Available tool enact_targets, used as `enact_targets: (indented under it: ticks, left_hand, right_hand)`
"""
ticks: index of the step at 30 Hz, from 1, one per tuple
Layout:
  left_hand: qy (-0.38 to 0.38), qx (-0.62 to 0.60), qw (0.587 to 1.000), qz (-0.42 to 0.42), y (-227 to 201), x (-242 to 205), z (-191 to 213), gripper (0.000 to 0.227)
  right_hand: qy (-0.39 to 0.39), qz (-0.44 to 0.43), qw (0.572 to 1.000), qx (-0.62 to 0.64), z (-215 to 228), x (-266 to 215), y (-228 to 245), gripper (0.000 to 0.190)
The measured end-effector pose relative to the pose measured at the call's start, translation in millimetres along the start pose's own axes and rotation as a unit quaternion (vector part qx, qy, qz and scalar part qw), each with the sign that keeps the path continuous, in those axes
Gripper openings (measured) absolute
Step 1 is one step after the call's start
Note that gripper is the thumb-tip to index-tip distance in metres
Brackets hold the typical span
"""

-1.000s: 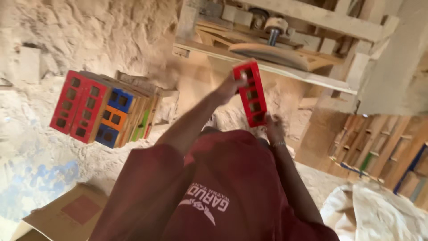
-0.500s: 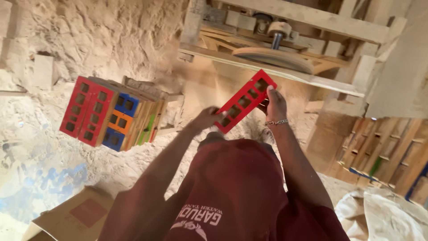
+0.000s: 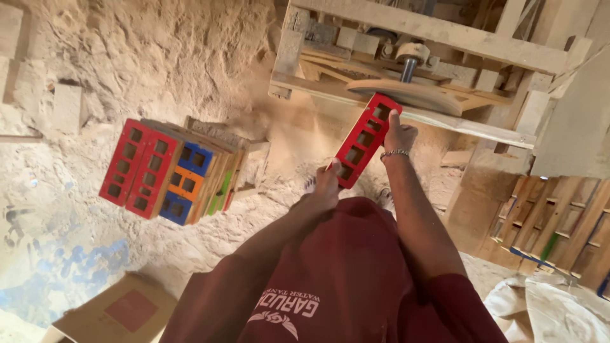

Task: The person repeatedly presses the edges of small, colorful wooden blocks against a rotating grinding wheel to smooth them. After grinding each side, the person places the block on a nearby stack and picks up another one to continue the process.

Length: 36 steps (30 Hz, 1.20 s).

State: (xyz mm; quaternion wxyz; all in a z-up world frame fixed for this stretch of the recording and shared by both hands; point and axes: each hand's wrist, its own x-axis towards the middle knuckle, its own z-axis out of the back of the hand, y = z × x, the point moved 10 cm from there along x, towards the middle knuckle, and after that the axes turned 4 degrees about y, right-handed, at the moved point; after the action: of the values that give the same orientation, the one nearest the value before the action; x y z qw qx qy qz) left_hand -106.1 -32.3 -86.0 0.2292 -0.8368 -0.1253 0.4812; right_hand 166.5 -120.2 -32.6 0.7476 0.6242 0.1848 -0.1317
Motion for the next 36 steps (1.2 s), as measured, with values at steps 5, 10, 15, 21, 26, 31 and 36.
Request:
enact_targets:
  ticks: [5,10,15,21,26,31,36]
  left_hand:
    - [0.102,0.099,0.989,-0.032,-66,64,29,0.032]
    - [0.078,0.278,0.955,0.066,-169,95,18,0.035]
    - [0.135,0.564,0.760,-0.294,-217,-75,-79,0.050]
    - [0.415,0.482,0.492,-0.595,-138,-267,-211,0.034]
    - [0.507,0.419,0.387,-0.647,-92,-319,-322,0.035]
    - [0.592,0.377,0.352,-0.619,-29,-362,-402,0.032]
    - [0.616,0.307,0.328,-0.647,15,-383,-440,0.027]
  right_hand:
    - [0.027,-0.066,0.996,0.060,-25,-20,-10,0.050]
    - [0.120,-0.175,0.959,0.188,-54,-50,-9,0.044]
    - [0.207,-0.170,0.876,0.402,9,-111,3,0.044]
    - [0.176,0.008,0.846,0.503,190,-141,65,0.051]
    - [0.098,0.147,0.827,0.534,305,-169,194,0.057]
    - [0.014,0.287,0.821,0.494,409,-220,236,0.067]
    - [-0.017,0.350,0.796,0.493,483,-246,244,0.078]
